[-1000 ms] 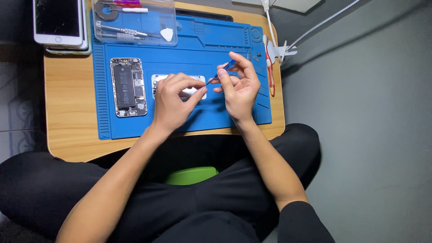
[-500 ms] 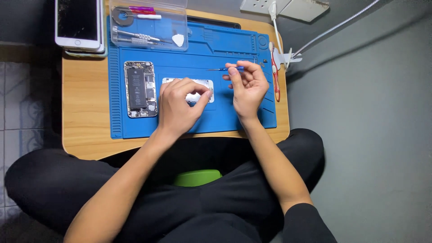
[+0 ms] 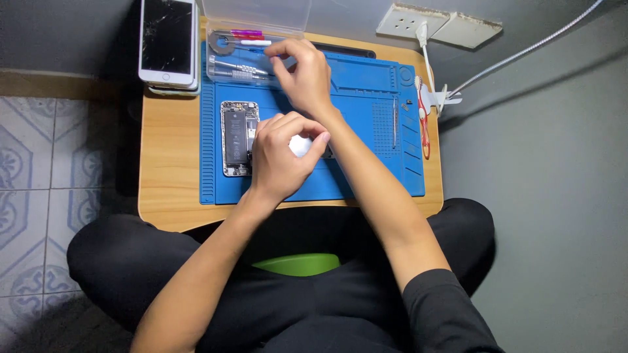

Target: Using precision tools to manipulate and repair internal components of a mobile phone on a workbench.

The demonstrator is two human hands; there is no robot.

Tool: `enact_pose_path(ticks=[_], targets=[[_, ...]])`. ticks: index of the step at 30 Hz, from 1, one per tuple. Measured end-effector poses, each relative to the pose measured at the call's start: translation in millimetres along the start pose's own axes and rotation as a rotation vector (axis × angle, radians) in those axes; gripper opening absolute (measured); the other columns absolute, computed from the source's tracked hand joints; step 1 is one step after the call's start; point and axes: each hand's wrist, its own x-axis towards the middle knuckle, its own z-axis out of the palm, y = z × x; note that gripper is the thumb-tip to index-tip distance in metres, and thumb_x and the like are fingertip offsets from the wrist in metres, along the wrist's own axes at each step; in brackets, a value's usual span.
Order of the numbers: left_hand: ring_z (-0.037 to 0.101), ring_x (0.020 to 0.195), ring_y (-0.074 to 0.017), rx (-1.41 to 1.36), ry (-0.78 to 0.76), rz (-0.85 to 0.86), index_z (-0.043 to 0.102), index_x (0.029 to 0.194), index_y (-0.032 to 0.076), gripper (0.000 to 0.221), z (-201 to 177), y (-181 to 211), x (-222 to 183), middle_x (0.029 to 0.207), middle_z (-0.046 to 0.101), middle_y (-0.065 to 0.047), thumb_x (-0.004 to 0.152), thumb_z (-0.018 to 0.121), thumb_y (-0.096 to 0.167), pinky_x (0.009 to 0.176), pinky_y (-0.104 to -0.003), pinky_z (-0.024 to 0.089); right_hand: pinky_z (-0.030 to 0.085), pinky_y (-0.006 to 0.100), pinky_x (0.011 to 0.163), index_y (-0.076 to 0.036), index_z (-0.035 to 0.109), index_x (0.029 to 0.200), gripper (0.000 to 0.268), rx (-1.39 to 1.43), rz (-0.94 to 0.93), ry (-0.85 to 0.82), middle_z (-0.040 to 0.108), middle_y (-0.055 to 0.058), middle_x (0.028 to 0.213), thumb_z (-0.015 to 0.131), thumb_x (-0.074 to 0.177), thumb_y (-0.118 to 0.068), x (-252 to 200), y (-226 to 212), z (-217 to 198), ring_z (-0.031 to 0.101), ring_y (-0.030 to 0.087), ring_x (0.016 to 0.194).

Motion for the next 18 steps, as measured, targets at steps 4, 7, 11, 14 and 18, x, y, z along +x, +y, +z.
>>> enact_pose_path(ticks=[4,7,11,14,18], targets=[[0.066,0.077,-0.0206,-0.010,0.006,0.000,0.071,0.083,0.019,0.011,0.7,-1.1,-1.0,0.084,0.073,0.008,0.092,0.077,0.019,0.079,-0.040,0.042,0.048,0.039,0.060,-0.033,0.076,0.095,0.015,-0.095,-0.061,-0.034,0.075,-0.008,0.090,0.066,0.090,-0.023,12.5,4.8,16.6,0.069,0.014,0.078],[0.064,0.078,-0.0198,-0.014,-0.018,-0.033,0.071,0.084,0.020,0.009,0.3,-0.3,1.1,0.086,0.073,0.009,0.091,0.076,0.021,0.082,-0.040,0.043,0.048,0.043,0.061,-0.029,0.077,0.097,0.015,-0.147,-0.125,-0.082,0.071,-0.004,0.085,0.071,0.089,-0.018,18.2,11.8,24.4,0.064,0.021,0.085],[0.065,0.078,-0.0210,-0.034,-0.002,-0.008,0.073,0.085,0.019,0.008,1.9,-3.9,0.4,0.086,0.074,0.006,0.092,0.077,0.018,0.082,-0.040,0.043,0.050,0.044,0.060,-0.028,0.076,0.098,0.018,-0.176,-0.118,-0.141,0.074,-0.005,0.093,0.071,0.088,-0.013,15.3,14.4,23.7,0.063,0.023,0.087],[0.066,0.080,-0.0217,-0.019,-0.001,-0.001,0.073,0.087,0.019,0.008,4.6,-9.3,-0.2,0.087,0.074,0.006,0.092,0.078,0.017,0.081,-0.040,0.042,0.053,0.044,0.063,-0.022,0.073,0.102,0.017,-0.161,-0.231,-0.117,0.078,-0.007,0.103,0.069,0.091,-0.009,7.9,8.8,3.6,0.062,0.023,0.097],[0.068,0.083,-0.0212,0.020,-0.014,0.017,0.074,0.089,0.019,0.006,10.8,-18.5,-2.2,0.088,0.074,0.004,0.093,0.079,0.017,0.079,-0.040,0.040,0.056,0.038,0.079,-0.019,0.073,0.111,0.011,-0.177,-0.300,-0.071,0.077,-0.003,0.115,0.068,0.102,-0.023,-11.4,9.0,-48.0,0.064,0.022,0.104]])
